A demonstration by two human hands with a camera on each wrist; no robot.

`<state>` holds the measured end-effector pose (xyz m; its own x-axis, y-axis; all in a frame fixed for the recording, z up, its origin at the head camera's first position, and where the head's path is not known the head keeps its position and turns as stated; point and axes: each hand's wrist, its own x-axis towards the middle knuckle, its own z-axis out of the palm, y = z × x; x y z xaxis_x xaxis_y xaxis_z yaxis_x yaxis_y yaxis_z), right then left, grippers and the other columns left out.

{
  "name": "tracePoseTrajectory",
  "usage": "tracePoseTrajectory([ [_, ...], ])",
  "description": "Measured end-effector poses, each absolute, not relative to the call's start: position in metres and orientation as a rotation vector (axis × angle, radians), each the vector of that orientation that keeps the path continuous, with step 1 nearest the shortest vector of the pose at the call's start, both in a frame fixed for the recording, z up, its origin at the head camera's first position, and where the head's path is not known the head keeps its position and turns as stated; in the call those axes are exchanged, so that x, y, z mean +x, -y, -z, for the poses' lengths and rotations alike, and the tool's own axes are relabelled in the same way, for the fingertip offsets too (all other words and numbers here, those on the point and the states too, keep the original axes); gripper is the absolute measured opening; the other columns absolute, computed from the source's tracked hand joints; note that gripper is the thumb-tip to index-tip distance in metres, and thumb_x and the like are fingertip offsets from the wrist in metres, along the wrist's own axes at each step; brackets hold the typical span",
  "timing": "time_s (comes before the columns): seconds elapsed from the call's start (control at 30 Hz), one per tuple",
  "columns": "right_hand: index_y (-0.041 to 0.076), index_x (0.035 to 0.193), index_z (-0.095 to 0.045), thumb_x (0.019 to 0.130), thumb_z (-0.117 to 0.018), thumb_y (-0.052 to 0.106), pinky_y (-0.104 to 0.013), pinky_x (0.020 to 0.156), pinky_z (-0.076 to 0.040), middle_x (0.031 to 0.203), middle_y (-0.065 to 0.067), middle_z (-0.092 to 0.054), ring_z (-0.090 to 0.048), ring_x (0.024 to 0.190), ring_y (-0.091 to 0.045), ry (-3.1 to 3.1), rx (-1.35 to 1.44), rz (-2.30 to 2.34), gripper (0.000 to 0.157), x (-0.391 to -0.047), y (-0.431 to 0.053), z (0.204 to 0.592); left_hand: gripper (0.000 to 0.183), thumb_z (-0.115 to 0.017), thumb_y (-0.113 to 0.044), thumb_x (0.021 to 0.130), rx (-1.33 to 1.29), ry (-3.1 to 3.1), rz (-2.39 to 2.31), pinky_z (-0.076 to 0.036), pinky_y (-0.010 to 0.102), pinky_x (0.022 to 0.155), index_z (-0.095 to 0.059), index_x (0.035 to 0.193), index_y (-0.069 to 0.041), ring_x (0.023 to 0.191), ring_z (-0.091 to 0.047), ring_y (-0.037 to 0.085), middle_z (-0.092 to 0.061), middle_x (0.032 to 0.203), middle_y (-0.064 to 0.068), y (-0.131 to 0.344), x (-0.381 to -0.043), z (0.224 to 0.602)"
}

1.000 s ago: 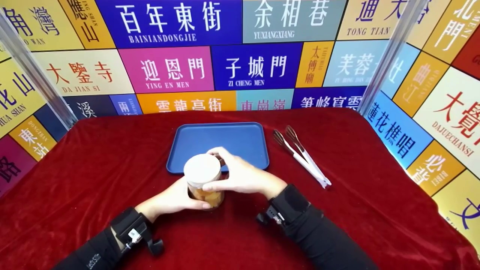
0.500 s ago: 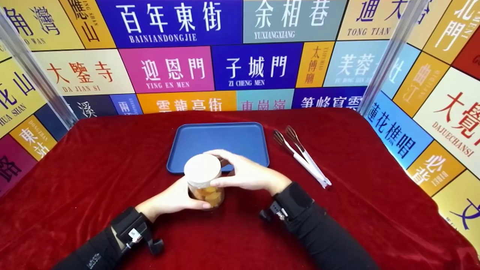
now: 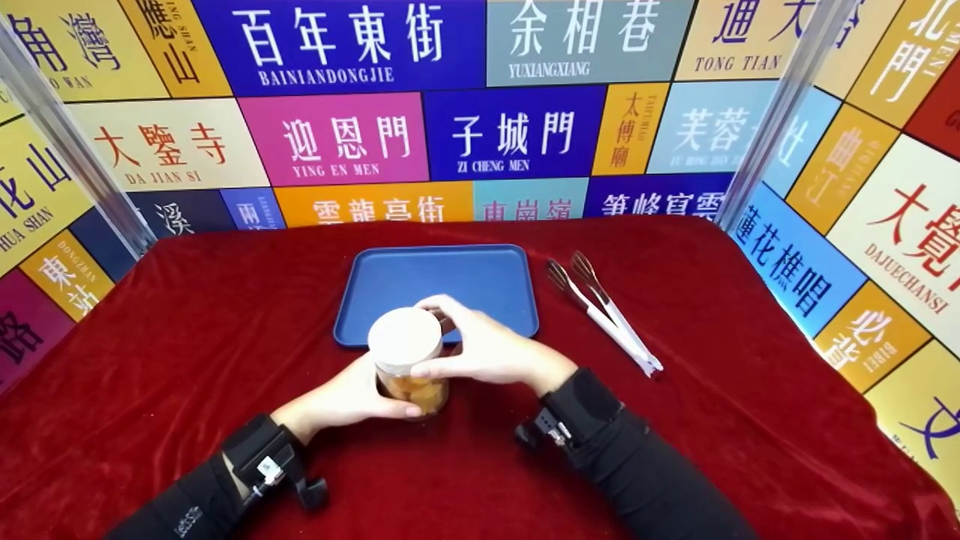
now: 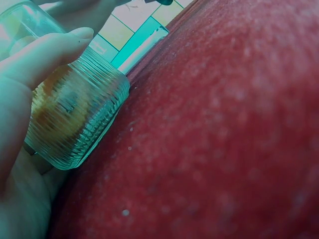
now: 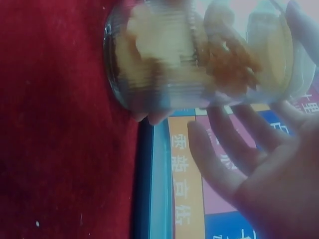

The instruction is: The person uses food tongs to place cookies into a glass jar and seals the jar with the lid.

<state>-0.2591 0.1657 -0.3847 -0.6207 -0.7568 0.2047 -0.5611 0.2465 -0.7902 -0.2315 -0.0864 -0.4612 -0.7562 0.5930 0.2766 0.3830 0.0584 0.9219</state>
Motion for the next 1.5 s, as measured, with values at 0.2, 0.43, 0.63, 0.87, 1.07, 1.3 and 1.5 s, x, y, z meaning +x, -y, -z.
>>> tracePoseTrajectory([
  [0.2,0.013,0.150,-0.046,0.090,-0.088,0.027,-0.047,0.095,-0.059,0.141,-0.004,-0.062,-0.060,0.124,-0.022,-2.347,-1.225,1.291,0.075,-0.2562,-0.1629,0.3848,0.098,-0.096,-0.014,0.079,0.990,-2.169,-1.763,-0.039,0.035,0.120,-0.038,0.158,-0.015,0.134,-0.056,0.014,-0.060,0.143,-0.003,0.0867,-0.2310,0.4607],
  [0.43,0.014,0.154,-0.044,0.091,-0.088,0.028,-0.048,0.096,-0.058,0.146,-0.003,-0.058,-0.056,0.129,-0.021,-2.318,-1.237,1.279,0.078,-0.2583,-0.1653,0.3858,0.100,-0.096,-0.013,0.079,0.998,-2.169,-1.764,-0.039,0.035,0.120,-0.036,0.159,-0.016,0.134,-0.055,0.014,-0.059,0.144,-0.003,0.0864,-0.2304,0.4595],
  [0.63,0.011,0.165,-0.036,0.097,-0.081,0.021,-0.047,0.097,-0.059,0.159,-0.008,-0.048,-0.054,0.134,-0.021,-2.167,-1.288,1.316,0.082,-0.2641,-0.1710,0.3874,0.099,-0.095,-0.011,0.080,1.024,-2.139,-1.788,-0.038,0.036,0.121,-0.036,0.158,-0.014,0.136,-0.055,0.017,-0.059,0.145,-0.001,0.0861,-0.2309,0.4601],
  [0.87,0.012,0.161,-0.042,0.097,-0.081,0.024,-0.039,0.096,-0.059,0.155,-0.007,-0.053,-0.051,0.136,-0.020,-2.159,-1.285,1.332,0.076,-0.2654,-0.1708,0.3876,0.101,-0.095,-0.011,0.079,1.009,-2.140,-1.786,-0.039,0.036,0.121,-0.035,0.160,-0.015,0.136,-0.055,0.015,-0.058,0.147,-0.002,0.0860,-0.2304,0.4592],
  [1.07,0.011,0.160,-0.043,0.097,-0.082,0.026,-0.041,0.096,-0.059,0.154,-0.008,-0.054,-0.051,0.135,-0.019,-2.192,-1.275,1.322,0.076,-0.2647,-0.1700,0.3864,0.100,-0.095,-0.010,0.079,1.014,-2.129,-1.784,-0.040,0.035,0.120,-0.036,0.159,-0.017,0.135,-0.055,0.014,-0.058,0.147,-0.003,0.0857,-0.2308,0.4585],
  [1.3,0.013,0.157,-0.044,0.095,-0.084,0.028,-0.054,0.097,-0.058,0.149,-0.005,-0.057,-0.053,0.132,-0.022,-2.266,-1.262,1.299,0.075,-0.2615,-0.1687,0.3853,0.099,-0.095,-0.011,0.080,1.028,-2.116,-1.793,-0.038,0.036,0.121,-0.035,0.160,-0.016,0.137,-0.054,0.017,-0.058,0.147,-0.001,0.0861,-0.2317,0.4598],
  [1.5,0.015,0.151,-0.045,0.092,-0.087,0.029,-0.054,0.094,-0.059,0.143,-0.004,-0.061,-0.060,0.123,-0.022,-2.338,-1.225,1.296,0.074,-0.2577,-0.1639,0.3867,0.099,-0.095,-0.012,0.080,1.009,-2.149,-1.779,-0.040,0.035,0.120,-0.036,0.159,-0.015,0.135,-0.055,0.016,-0.059,0.144,-0.002,0.0864,-0.2310,0.4595],
])
